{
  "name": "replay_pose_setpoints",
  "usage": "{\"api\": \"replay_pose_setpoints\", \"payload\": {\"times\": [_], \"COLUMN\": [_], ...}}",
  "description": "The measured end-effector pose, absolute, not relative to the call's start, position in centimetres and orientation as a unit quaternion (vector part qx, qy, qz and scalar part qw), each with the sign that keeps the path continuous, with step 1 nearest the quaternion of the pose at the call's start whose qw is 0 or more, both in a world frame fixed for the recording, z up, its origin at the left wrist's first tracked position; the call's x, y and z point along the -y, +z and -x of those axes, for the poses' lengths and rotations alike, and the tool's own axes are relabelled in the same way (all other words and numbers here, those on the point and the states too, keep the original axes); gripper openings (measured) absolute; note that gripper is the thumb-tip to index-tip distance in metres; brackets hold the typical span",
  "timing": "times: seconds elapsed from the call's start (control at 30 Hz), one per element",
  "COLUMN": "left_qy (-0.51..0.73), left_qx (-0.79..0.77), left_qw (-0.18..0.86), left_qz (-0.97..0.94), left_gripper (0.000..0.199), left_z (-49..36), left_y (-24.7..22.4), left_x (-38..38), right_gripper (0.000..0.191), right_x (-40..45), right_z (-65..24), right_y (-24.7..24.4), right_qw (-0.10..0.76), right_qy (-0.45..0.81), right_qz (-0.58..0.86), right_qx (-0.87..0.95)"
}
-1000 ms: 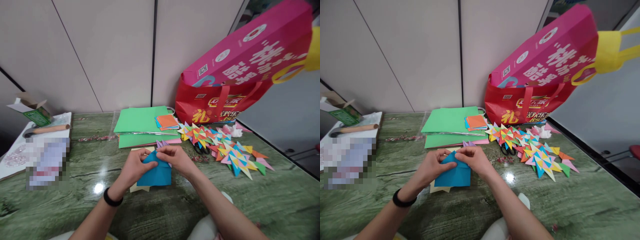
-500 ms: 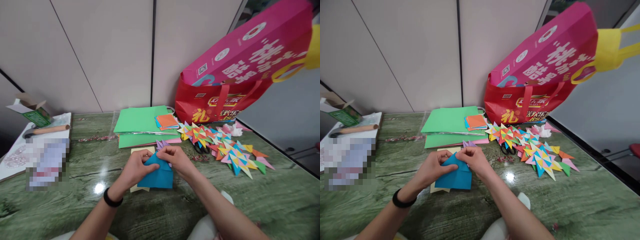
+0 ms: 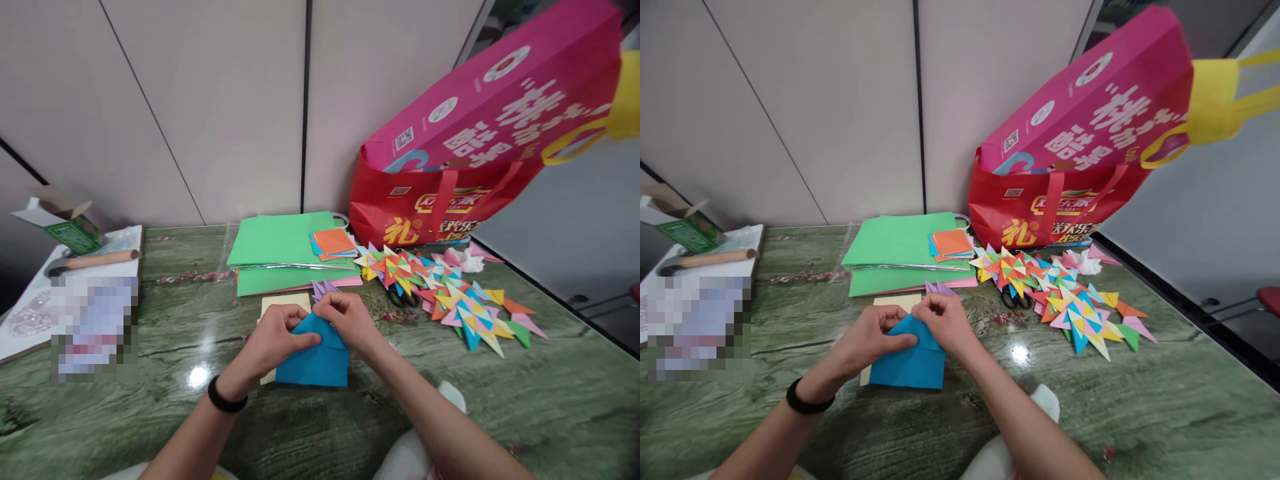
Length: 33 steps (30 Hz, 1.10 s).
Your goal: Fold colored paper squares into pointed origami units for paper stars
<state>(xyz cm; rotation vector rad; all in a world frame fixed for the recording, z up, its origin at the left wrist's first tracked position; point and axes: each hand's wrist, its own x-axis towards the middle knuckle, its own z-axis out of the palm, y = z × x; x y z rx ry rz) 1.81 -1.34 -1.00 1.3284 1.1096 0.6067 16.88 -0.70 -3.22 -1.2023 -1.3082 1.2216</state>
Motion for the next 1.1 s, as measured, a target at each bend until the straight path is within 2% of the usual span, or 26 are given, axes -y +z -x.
{"api": "replay_pose_setpoints", "payload": {"times": [0.33, 0.7, 1.0, 1.1], "left_qy": [0.325, 0.314, 0.315, 0.323], "left_qx": [-0.508, -0.505, -0.481, -0.488], "left_qw": [0.578, 0.580, 0.614, 0.613], "left_qz": [-0.549, -0.556, -0.541, -0.531], "left_gripper": [0.024, 0.024, 0.027, 0.028], "left_z": [-1.09, -1.24, -1.34, -1.30], "left_y": [-1.20, -1.13, -1.37, -1.36], "left_x": [0.71, 0.80, 0.95, 0.90], "right_gripper": [0.029, 0.030, 0.030, 0.026], "right_x": [0.63, 0.63, 1.21, 0.94], "right_z": [-17.24, -16.97, -16.67, -16.75], "right_y": [-3.21, -3.61, -3.30, -3.54], "right_qw": [0.428, 0.447, 0.489, 0.477], "right_qy": [0.549, 0.552, 0.431, 0.446], "right_qz": [0.456, 0.454, 0.486, 0.484], "right_qx": [0.555, 0.538, 0.582, 0.582]}}
